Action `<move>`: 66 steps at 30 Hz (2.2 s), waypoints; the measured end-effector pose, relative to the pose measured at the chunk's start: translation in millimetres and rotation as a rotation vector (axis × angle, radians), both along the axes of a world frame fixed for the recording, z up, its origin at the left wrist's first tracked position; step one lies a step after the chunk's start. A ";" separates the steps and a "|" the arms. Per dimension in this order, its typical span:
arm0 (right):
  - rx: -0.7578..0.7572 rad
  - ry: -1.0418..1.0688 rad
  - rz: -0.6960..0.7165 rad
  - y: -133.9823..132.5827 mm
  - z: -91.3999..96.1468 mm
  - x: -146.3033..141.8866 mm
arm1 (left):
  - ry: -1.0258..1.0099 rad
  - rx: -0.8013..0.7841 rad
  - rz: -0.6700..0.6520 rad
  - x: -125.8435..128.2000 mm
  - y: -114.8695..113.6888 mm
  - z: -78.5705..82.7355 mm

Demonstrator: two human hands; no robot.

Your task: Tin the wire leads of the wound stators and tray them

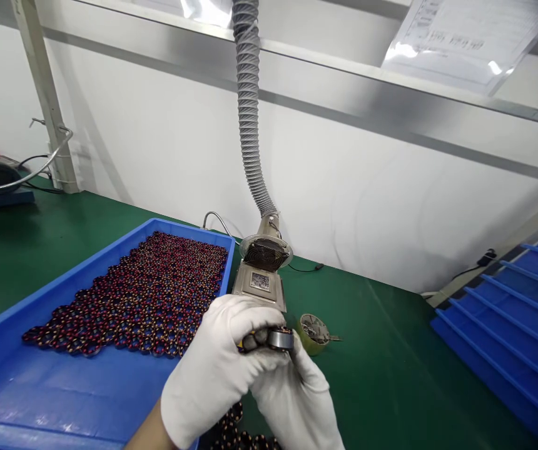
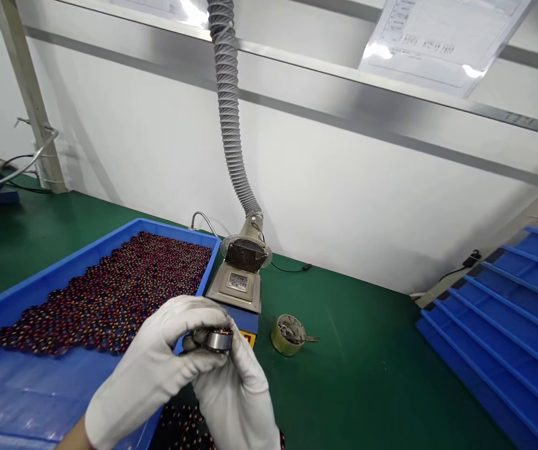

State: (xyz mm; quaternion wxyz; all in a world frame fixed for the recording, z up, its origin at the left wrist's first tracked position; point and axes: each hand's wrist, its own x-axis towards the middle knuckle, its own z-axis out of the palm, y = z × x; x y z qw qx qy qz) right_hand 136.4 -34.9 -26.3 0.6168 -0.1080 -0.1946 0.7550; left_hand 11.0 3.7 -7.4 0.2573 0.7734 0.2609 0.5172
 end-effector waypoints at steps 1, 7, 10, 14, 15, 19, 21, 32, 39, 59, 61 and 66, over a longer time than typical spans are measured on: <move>0.017 0.006 0.009 -0.5 -0.9 0.1 | -0.027 -0.069 -0.057 -0.5 -0.4 1.9; 0.098 -0.144 0.026 -1.3 -5.2 -2.8 | -0.342 -0.402 -0.196 -5.1 -1.5 5.3; 0.086 -0.189 0.034 0.3 -7.3 -1.1 | -0.492 -0.506 -0.107 -10.6 1.0 3.6; 0.076 -0.187 -0.006 0.7 -7.7 2.0 | -0.386 -0.590 -0.161 -14.8 0.5 9.0; 0.083 -0.183 -0.020 0.3 -7.1 1.9 | -0.334 -0.619 -0.187 -13.4 -1.2 10.3; 0.094 -0.208 -0.051 -1.3 -4.6 0.9 | -0.471 -0.590 -0.189 -4.5 -9.8 9.2; 0.078 -0.236 -0.072 -0.9 -5.4 2.3 | -0.605 -0.552 -0.165 -5.2 -11.6 7.2; 0.063 -0.459 -0.337 0.1 -17.0 5.3 | -0.286 -0.495 -0.263 -10.2 -3.8 15.0; 0.292 -0.707 -0.603 8.3 -18.3 6.9 | -0.504 -0.459 -0.069 -28.3 -10.8 9.0; 0.668 -1.326 -1.430 -4.8 -17.7 -11.6 | -0.623 -0.751 -0.135 2.0 -6.5 5.3; 0.658 -1.322 -1.427 -4.2 -19.7 -11.4 | -0.758 -0.666 -0.093 0.8 -9.4 5.4; 0.657 -1.274 -1.392 -2.4 -22.0 -10.9 | -0.596 -0.701 -0.153 -5.7 -10.0 12.8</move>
